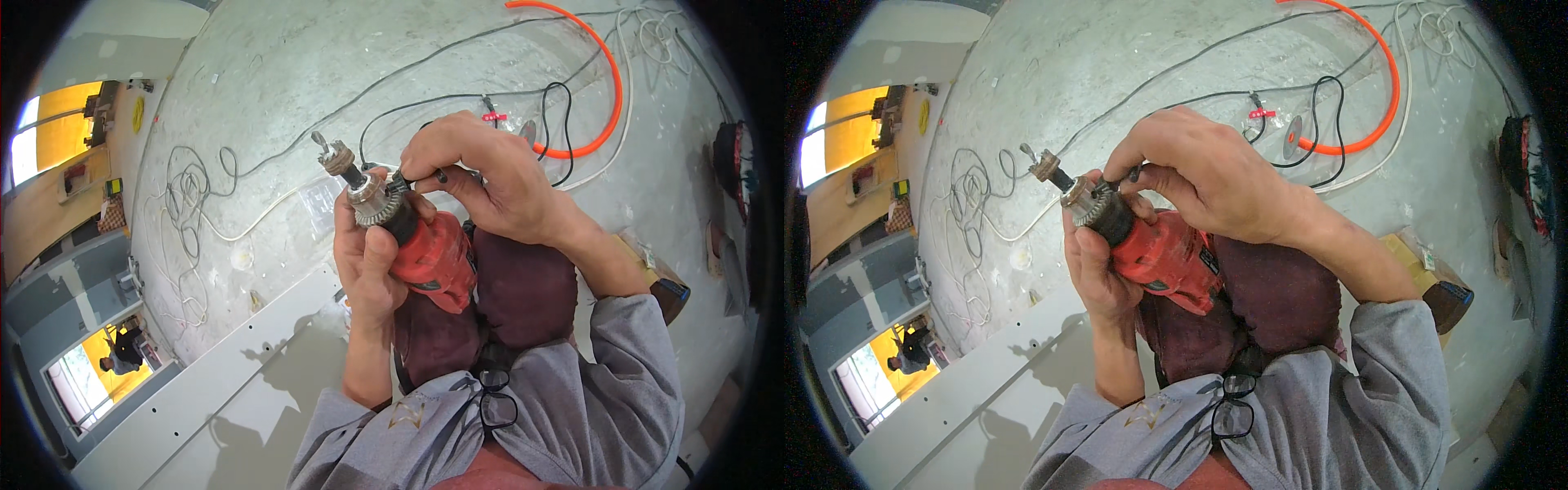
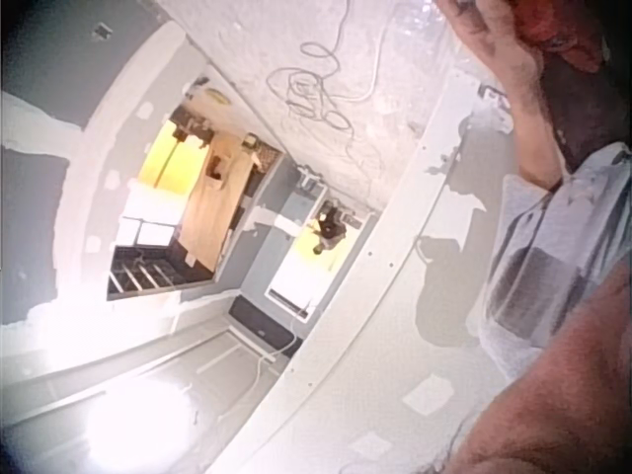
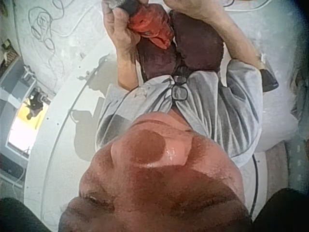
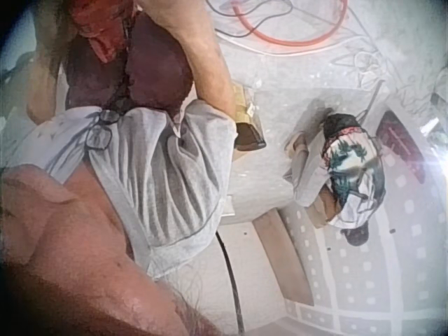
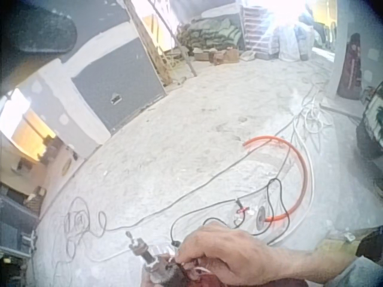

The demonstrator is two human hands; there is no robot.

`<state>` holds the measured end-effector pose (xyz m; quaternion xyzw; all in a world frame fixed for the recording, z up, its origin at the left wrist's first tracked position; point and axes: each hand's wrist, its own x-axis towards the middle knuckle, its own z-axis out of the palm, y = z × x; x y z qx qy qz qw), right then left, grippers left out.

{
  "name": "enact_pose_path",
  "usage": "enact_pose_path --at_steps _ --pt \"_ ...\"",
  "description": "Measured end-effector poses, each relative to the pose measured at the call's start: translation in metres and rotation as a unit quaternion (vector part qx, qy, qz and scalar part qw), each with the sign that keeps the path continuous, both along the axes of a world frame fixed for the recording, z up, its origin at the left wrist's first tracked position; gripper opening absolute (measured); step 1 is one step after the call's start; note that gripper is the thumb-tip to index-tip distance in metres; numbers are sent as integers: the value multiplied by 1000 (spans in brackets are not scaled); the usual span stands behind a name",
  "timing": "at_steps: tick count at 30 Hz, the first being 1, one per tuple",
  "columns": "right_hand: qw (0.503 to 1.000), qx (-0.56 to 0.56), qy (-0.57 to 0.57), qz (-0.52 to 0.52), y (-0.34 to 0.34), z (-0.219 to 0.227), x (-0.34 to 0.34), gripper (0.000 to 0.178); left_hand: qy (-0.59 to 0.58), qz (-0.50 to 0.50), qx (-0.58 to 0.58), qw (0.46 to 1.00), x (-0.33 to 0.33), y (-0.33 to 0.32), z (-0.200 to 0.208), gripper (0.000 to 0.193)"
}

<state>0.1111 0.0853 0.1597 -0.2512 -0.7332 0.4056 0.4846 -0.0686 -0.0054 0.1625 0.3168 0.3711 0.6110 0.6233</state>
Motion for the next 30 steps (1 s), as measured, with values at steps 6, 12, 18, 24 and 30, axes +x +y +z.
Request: enact_pose_path --at_steps 6,12,18,24,30 --pt "991 131 -30 -6 10 -1 3 24 62 -22 9 998 -1 0 8 78" --pt "944 317 -71 -55 20 -3 -4 22 44 76 -45 995 17 2 27 77" --pt "952 296 -73 -19 23 -5 -2 23 47 0 14 999 -1 -2 9 77" --pt "954 288 -81 9 27 4 0 25 62 14 13 998 5 -3 14 74" --pt "948 312 -63 15 29 1 -3 29 56 112 -36 991 7 -3 16 74"
